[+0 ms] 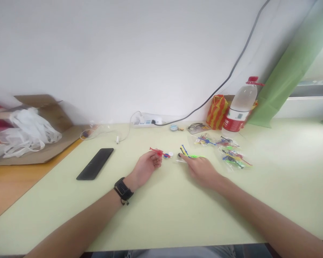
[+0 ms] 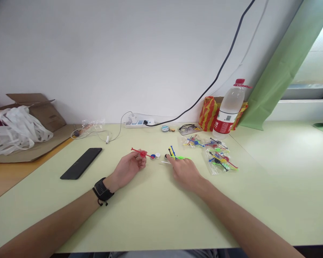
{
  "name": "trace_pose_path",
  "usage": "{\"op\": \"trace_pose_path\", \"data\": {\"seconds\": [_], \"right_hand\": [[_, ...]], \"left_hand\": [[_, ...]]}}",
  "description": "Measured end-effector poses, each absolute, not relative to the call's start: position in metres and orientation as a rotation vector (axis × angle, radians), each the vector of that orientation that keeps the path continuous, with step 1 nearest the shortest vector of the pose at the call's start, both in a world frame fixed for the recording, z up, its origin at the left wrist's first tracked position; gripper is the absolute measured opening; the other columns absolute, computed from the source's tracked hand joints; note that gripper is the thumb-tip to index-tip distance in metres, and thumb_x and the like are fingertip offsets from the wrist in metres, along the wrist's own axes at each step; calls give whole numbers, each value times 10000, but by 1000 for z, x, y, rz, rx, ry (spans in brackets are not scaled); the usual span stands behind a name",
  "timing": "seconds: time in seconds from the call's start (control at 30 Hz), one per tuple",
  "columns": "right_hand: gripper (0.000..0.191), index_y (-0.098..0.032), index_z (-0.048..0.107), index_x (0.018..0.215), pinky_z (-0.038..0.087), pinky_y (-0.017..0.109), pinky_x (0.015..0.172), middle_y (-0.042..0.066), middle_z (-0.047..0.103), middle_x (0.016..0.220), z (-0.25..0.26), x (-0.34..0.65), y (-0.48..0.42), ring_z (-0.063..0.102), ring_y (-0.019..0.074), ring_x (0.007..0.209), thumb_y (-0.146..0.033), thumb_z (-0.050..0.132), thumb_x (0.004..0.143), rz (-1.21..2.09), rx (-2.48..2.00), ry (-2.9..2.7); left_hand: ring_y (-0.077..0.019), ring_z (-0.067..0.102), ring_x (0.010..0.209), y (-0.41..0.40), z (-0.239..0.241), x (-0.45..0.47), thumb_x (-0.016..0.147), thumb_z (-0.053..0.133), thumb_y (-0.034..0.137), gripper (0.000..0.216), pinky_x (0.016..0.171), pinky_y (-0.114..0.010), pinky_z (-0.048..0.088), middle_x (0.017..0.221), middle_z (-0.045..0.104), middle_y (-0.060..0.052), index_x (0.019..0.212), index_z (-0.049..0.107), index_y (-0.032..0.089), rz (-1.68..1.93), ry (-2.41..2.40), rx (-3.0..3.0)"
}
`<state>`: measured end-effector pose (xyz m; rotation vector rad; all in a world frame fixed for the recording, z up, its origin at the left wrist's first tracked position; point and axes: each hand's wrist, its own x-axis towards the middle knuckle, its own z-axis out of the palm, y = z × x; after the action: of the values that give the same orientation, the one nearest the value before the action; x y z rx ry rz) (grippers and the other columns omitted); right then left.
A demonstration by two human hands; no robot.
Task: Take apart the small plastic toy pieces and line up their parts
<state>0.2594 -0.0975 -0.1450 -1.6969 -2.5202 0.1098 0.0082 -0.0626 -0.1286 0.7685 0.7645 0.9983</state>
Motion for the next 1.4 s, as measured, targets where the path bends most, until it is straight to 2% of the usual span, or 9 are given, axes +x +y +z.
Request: {"op": "trace_pose_path", "data": {"seconds": [0.07,0.2,0.37,0.7,1.0,1.1,1.23,1.33,1.4], "right_hand": [[662,-146,413,1554,444,379,863,144,738,1099,-148,261,-96,675,290,982,-42,410,900,103,-1679,-2499],[548,-166,566,1357,432,359,945,122,676,1261,-155,262,-94,607,257,1122,8,403,864,120,-1460,-2476],[466,-184,623,1166,445,378,912,97,668,1158,-158,261,-94,572,259,1050,44,431,808,63,-1409,-2478],[564,-169,623,1238,460,420,1058,125,655,1320,-154,263,-96,577,265,1237,73,436,765,182,-1369,-2456],[769,-139,472,1512,364,465,1216,153,445,1606,-168,262,-96,394,249,1500,65,395,775,254,-1291,-2419],[683,-175,524,1442,436,469,1135,149,573,1484,-164,261,-96,523,265,1379,40,390,807,251,-1235,-2377],[353,-210,579,1240,515,406,914,109,716,1161,-149,258,-102,673,254,1045,-116,354,985,398,-1267,-2281],[227,-233,555,1109,487,345,741,26,686,855,-139,254,-109,649,222,784,-304,343,1068,561,-1340,-2216],[254,-244,533,1071,460,324,707,0,642,798,-136,253,-111,616,207,729,-379,318,1086,611,-1316,-2178]], "left_hand": [[-133,557,676,-62,-129,8,889,673,303,175,666,-259,464,744,621,-32,872,712,133,988,776,792],[-134,559,683,-62,-129,8,902,683,334,207,675,-263,467,754,621,-32,850,708,136,972,776,811],[-128,539,666,-62,-128,8,914,680,347,220,654,-258,458,761,616,-33,835,692,142,956,759,819],[-122,525,669,-63,-128,8,910,684,337,208,647,-246,450,756,600,-29,842,697,142,956,779,815],[-118,553,692,-64,-127,9,877,727,318,184,663,-252,459,784,626,-23,828,700,143,976,789,779],[-117,563,699,-63,-128,9,882,722,321,186,672,-253,462,794,638,-24,832,702,143,965,784,779],[-115,561,688,-63,-129,8,884,720,322,186,663,-253,456,789,639,-19,826,700,146,962,764,789],[-115,567,690,-62,-130,8,876,728,311,175,660,-253,460,788,644,-18,821,702,148,974,764,784],[-119,580,701,-62,-129,9,878,728,313,175,669,-255,469,791,655,-23,827,707,147,969,764,790]]}}
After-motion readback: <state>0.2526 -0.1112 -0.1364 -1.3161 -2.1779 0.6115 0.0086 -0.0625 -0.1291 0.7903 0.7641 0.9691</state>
